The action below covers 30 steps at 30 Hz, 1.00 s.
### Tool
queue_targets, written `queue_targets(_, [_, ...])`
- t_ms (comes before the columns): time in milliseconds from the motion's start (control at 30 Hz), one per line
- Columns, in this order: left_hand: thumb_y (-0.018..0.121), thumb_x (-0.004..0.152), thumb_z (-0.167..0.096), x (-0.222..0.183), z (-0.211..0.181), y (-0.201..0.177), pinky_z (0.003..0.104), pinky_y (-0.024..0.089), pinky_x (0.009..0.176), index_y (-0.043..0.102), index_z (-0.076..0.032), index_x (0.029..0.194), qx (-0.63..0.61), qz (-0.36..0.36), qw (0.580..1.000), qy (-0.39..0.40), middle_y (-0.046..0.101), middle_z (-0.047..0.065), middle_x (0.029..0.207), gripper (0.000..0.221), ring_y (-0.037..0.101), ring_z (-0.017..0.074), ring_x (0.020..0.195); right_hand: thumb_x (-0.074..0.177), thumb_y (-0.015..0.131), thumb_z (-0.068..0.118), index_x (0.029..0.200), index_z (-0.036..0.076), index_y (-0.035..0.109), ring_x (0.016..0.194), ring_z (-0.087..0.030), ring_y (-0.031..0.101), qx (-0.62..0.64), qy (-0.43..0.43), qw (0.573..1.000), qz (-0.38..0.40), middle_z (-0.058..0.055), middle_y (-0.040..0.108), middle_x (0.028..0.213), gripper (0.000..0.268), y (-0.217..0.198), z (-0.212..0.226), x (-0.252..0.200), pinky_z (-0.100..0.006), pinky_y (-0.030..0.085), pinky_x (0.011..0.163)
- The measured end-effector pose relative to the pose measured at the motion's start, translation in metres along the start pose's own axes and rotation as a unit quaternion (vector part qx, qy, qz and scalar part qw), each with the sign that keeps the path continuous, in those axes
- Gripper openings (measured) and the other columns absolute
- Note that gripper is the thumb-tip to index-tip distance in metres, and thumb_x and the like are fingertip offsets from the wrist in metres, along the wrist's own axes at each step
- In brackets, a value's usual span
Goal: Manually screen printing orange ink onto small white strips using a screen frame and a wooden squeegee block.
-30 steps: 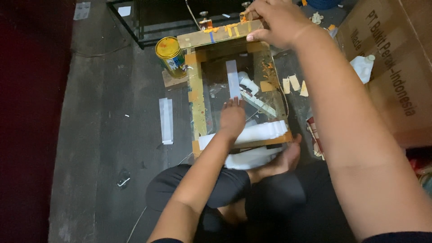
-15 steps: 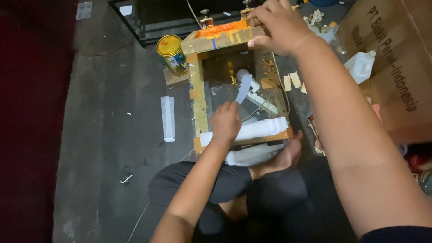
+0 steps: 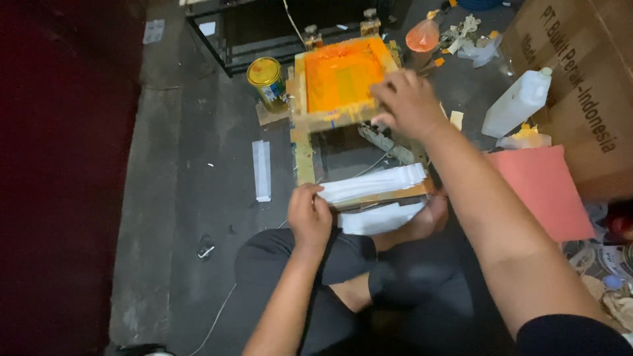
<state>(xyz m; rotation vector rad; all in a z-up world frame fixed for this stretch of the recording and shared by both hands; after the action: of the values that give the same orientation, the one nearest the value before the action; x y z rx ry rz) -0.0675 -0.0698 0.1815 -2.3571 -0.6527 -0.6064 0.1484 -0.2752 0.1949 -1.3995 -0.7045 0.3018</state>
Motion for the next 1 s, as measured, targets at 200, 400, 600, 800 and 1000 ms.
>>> queue_targets(200, [0.055, 0.086, 0.01, -0.009, -0.003, -0.021, 0.039, 0.058, 0.071, 0.071, -0.011, 0.091, -0.025, -0.009, 0.999, -0.022, 0.067, 0.005, 0.088, 0.026, 0.069, 0.0301, 0.081, 0.095, 0.063, 0.058, 0.135, 0.029, 0.059, 0.136, -0.03, 0.045, -0.079, 0.029, 0.994, 0.077, -0.004, 0.052, 0.135, 0.05, 0.043, 0.014, -0.029, -0.058, 0.042, 0.109])
queue_targets(400, [0.054, 0.089, 0.009, -0.003, 0.0, -0.025, 0.036, 0.057, 0.071, 0.07, -0.011, 0.09, -0.064, -0.025, 0.996, -0.049, 0.066, 0.004, 0.086, 0.026, 0.069, 0.0271, 0.08, 0.088, 0.072, 0.058, 0.125, 0.032, 0.057, 0.135, -0.026, 0.047, -0.083, 0.025, 0.994, 0.07, 0.0, 0.053, 0.13, 0.048, 0.076, 0.013, -0.036, -0.065, 0.033, 0.113])
queue_targets(600, [0.054, 0.087, 0.01, -0.004, 0.031, -0.019, 0.035, 0.055, 0.069, 0.07, -0.009, 0.09, -0.094, -0.047, 0.985, -0.133, 0.065, 0.007, 0.083, 0.025, 0.068, 0.0248, 0.077, 0.093, 0.069, 0.049, 0.118, 0.028, 0.057, 0.127, -0.025, 0.053, -0.087, 0.029, 0.986, 0.14, 0.0, 0.058, 0.122, 0.035, 0.085, 0.019, -0.04, -0.066, 0.025, 0.117])
queue_targets(800, [0.056, 0.089, 0.009, -0.002, 0.041, -0.011, 0.033, 0.053, 0.065, 0.066, -0.004, 0.091, -0.182, -0.048, 0.951, -0.244, 0.06, 0.009, 0.08, 0.018, 0.06, 0.015, 0.072, 0.096, 0.069, 0.04, 0.126, 0.029, 0.058, 0.124, -0.022, 0.055, -0.06, 0.033, 0.985, 0.156, 0.002, 0.058, 0.122, 0.034, 0.095, 0.012, -0.044, -0.053, 0.035, 0.112])
queue_targets(1000, [0.057, 0.088, 0.009, -0.004, 0.056, 0.023, 0.029, 0.06, 0.075, 0.064, -0.003, 0.103, -0.314, -0.07, 0.866, -0.382, 0.059, 0.004, 0.089, 0.02, 0.063, 0.0126, 0.081, 0.092, 0.069, 0.045, 0.131, 0.017, 0.068, 0.133, -0.029, 0.052, 0.123, 0.053, 0.986, 0.102, -0.009, 0.062, 0.128, 0.048, 0.029, 0.036, -0.05, -0.055, 0.04, 0.108])
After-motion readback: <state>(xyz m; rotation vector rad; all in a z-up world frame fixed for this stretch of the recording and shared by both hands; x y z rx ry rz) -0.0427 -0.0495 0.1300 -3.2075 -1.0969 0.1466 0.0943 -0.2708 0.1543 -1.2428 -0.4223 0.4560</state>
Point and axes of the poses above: each hand's wrist, its own x-axis towards the middle knuckle, its own y-axis out of the palm, z = x × y, the point moved 8 cm from there along x, towards the middle knuckle
